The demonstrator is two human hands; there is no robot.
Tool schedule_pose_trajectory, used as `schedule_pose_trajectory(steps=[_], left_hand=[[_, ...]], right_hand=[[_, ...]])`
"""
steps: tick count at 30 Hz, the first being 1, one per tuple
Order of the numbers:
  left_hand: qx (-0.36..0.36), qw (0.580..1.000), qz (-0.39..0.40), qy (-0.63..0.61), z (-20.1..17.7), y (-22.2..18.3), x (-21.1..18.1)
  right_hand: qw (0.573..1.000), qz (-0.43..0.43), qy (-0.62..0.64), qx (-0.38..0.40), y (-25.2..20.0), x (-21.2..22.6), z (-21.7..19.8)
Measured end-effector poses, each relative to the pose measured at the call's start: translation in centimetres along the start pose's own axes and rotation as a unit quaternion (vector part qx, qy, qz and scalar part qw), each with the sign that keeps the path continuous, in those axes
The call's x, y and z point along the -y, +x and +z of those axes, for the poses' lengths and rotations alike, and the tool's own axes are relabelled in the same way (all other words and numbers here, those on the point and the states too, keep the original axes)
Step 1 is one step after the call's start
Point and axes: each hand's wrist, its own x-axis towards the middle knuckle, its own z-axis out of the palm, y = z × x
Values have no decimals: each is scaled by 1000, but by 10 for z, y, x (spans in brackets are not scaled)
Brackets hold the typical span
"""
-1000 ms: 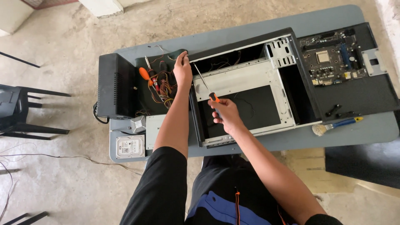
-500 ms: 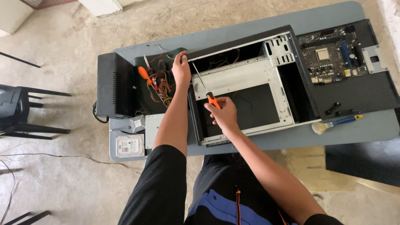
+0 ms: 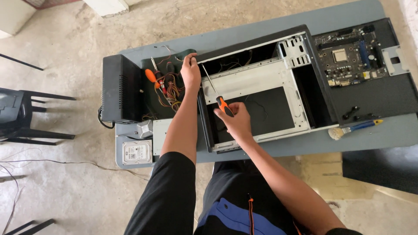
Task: The person picks up a computer case cover from the side of a table and places it onto the open computer chassis. The person then uses a screwdriver to tighten a screw into the back of the case and fits the front panel onto the chassis.
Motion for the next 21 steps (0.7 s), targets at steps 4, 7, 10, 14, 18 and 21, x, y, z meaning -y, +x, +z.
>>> schedule_pose_trajectory(steps=[4, 7, 10, 14, 18, 21], left_hand=[[-2, 1000, 8, 1, -1, 2, 1], [-2, 1000, 4, -1, -1, 3, 4], [2, 1000, 5, 4, 1, 5, 6], [0, 1000, 6, 10, 0, 7, 5], [-2, 1000, 7, 14, 0, 5, 4], [0, 1000, 4, 1, -1, 2, 0]], right_hand=[[994, 23, 103, -1, 4, 4, 3], [926, 200, 301, 107, 17, 3, -4], [892, 252, 306, 216, 36, -11, 1], [978, 100, 159, 87, 10, 8, 7], [975, -155, -157, -8, 8, -9, 14], [962, -180, -205, -18, -8, 7, 18]])
